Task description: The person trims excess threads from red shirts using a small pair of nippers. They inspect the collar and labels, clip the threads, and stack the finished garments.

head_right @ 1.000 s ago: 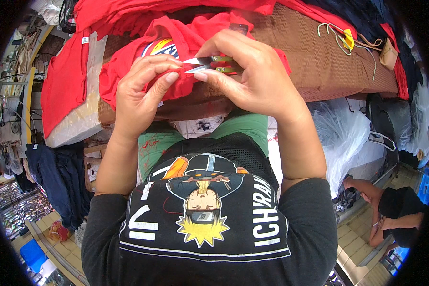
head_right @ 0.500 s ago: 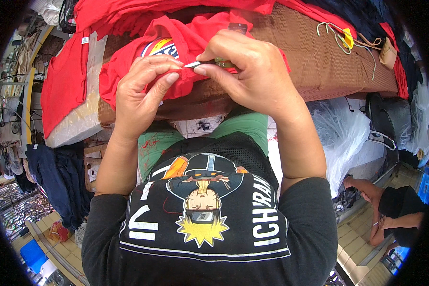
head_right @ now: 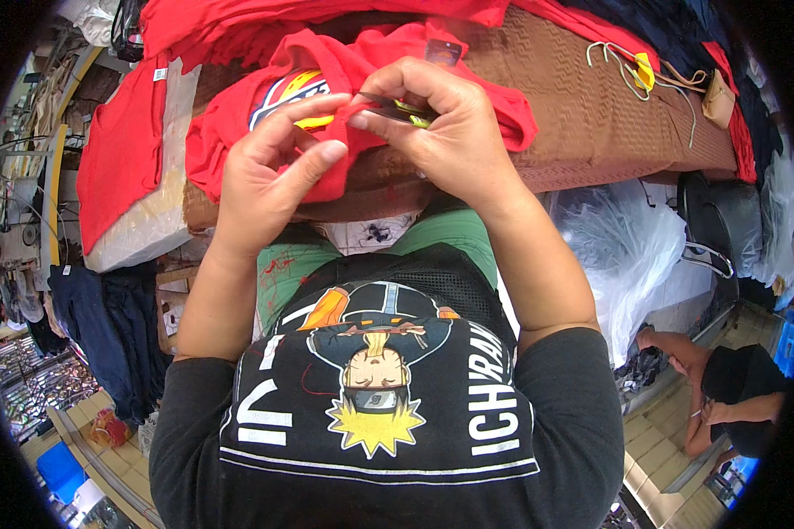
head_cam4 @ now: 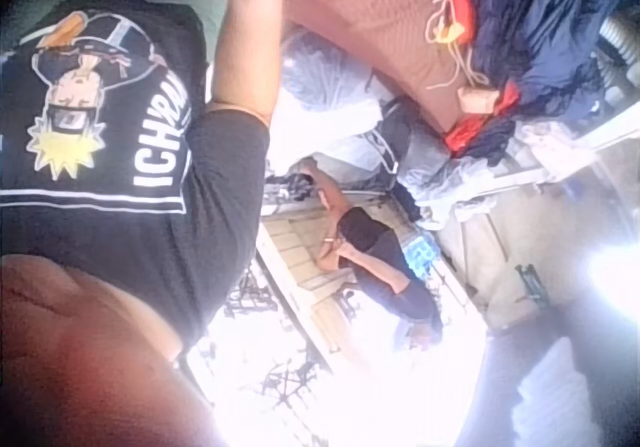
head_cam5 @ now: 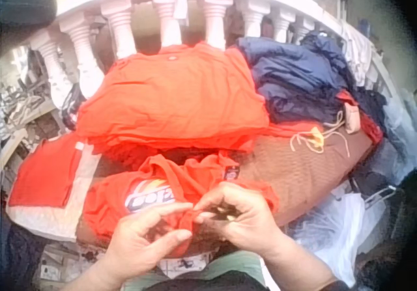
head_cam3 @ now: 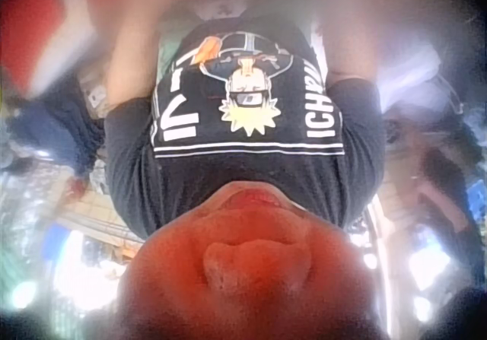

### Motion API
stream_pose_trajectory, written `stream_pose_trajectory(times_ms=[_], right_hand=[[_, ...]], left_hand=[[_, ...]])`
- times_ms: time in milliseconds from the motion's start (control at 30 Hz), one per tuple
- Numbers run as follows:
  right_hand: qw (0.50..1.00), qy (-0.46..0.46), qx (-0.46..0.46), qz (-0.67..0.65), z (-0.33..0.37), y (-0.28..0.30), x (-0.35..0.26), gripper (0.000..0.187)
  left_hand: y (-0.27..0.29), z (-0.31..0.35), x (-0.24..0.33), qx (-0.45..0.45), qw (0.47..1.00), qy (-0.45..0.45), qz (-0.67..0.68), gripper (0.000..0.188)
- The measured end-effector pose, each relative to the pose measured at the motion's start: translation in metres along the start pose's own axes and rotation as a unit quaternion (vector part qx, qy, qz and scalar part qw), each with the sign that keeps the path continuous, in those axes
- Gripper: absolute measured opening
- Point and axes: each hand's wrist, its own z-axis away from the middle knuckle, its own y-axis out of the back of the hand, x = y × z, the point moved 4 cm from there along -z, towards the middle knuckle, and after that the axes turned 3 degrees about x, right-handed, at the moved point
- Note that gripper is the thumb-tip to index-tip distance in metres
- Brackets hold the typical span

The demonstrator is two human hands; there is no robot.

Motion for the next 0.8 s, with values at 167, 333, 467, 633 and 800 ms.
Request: stream_pose_trajectory(times_ms=[167, 333, 467, 633, 800], right_hand=[[0.999, 0.007, 0.031, -0.002, 0.002, -0.002, 0.002, 0.021], [0.98, 0.097, 0.022, 0.174, 0.001, 0.005, -0.029, 0.024], [0.964, 0.143, -0.006, 0.226, 0.002, 0.007, -0.026, 0.025], [0.966, 0.142, 0.026, 0.215, 0.0, 0.014, -0.026, 0.023], [0.987, 0.031, 0.134, 0.081, -0.004, 0.025, -0.003, 0.024]], left_hand=[[-0.001, -0.001, -0.003, 0.045, 0.996, -0.001, -0.073, 0.026], [0.002, -0.003, 0.0, 0.079, 0.985, -0.066, -0.139, 0.024], [-0.001, -0.004, 0.008, 0.069, 0.981, -0.077, -0.165, 0.023], [-0.002, 0.0, 0.0, 0.074, 0.987, -0.05, -0.137, 0.023], [-0.025, 0.016, -0.008, -0.091, 0.964, -0.132, -0.211, 0.031]])
